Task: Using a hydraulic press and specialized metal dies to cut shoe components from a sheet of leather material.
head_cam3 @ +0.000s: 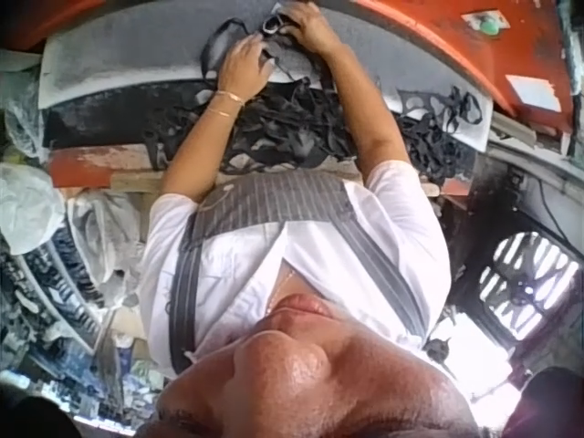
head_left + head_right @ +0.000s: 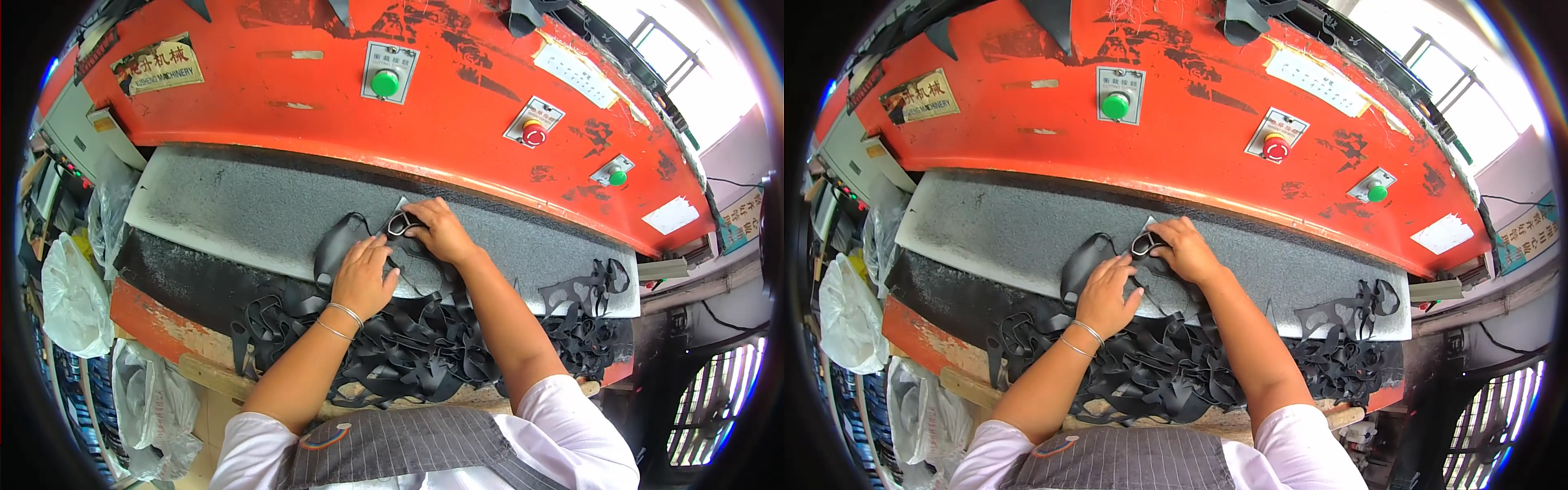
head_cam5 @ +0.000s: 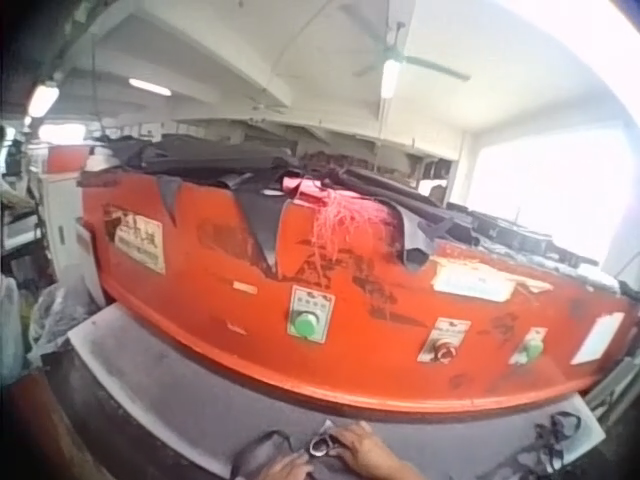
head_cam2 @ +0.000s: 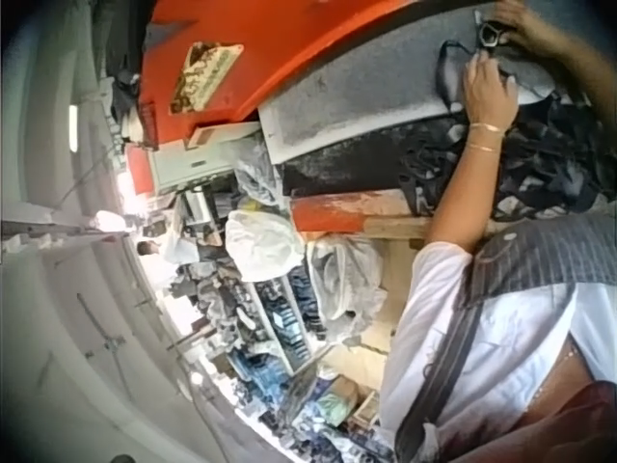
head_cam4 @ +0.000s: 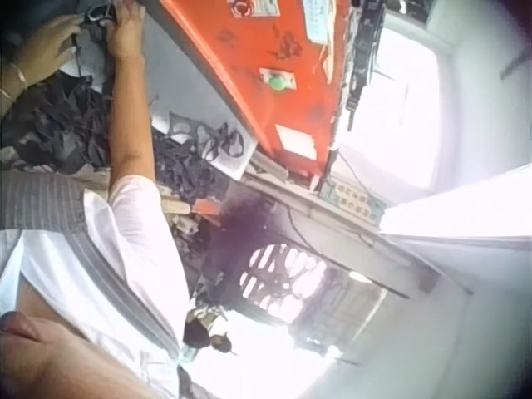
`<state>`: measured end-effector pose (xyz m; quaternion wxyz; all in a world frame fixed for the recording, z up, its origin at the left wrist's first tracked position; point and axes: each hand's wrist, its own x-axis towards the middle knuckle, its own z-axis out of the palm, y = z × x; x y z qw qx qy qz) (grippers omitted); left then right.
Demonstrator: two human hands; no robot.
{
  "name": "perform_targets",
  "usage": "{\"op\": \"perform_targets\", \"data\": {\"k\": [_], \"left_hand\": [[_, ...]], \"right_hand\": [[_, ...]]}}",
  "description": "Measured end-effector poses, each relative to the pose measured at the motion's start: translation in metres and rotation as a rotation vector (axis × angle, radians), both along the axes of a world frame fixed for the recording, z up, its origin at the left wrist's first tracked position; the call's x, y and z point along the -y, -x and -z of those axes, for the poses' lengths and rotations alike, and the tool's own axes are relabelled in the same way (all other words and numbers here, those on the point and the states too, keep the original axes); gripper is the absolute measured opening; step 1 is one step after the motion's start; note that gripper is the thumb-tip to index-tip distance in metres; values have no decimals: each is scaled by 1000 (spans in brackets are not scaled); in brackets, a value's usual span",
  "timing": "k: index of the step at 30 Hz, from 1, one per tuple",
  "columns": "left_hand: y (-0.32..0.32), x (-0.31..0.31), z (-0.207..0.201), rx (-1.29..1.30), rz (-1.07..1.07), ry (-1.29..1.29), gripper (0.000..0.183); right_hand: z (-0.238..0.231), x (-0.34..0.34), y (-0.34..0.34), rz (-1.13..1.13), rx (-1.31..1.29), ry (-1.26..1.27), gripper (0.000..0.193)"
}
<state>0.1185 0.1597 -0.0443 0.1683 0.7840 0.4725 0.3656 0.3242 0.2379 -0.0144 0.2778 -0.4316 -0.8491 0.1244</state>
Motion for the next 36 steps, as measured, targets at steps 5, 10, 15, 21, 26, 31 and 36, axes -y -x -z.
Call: {"op": "perform_targets", "data": {"k": [5,10,15,21,26,31,36], "left_hand": [[1,-3,-8,56,6,-22,31],[20,-13,-3,149,10,66,28],[45,-28,-75,102,-95,30,14],[17,-75,-145,139,-117,-719,23],[48,-32,-145,23,-8,-233,31],[77,89,-64,-177,108,249,33],[88,211,-21,-242,15,347,26]], "right_hand": [[-4,0,-5,-46,-7,21,52],[-25,16,-1,70,11,-121,60],[-87,43,-84,608,-435,-773,39],[-130,15,-198,1183,-465,-1013,67],[-124,47,-181,1079,-511,-805,75],[-117,88,-171,978,-697,-671,66],[-103,76,-81,615,-708,-632,46]]}}
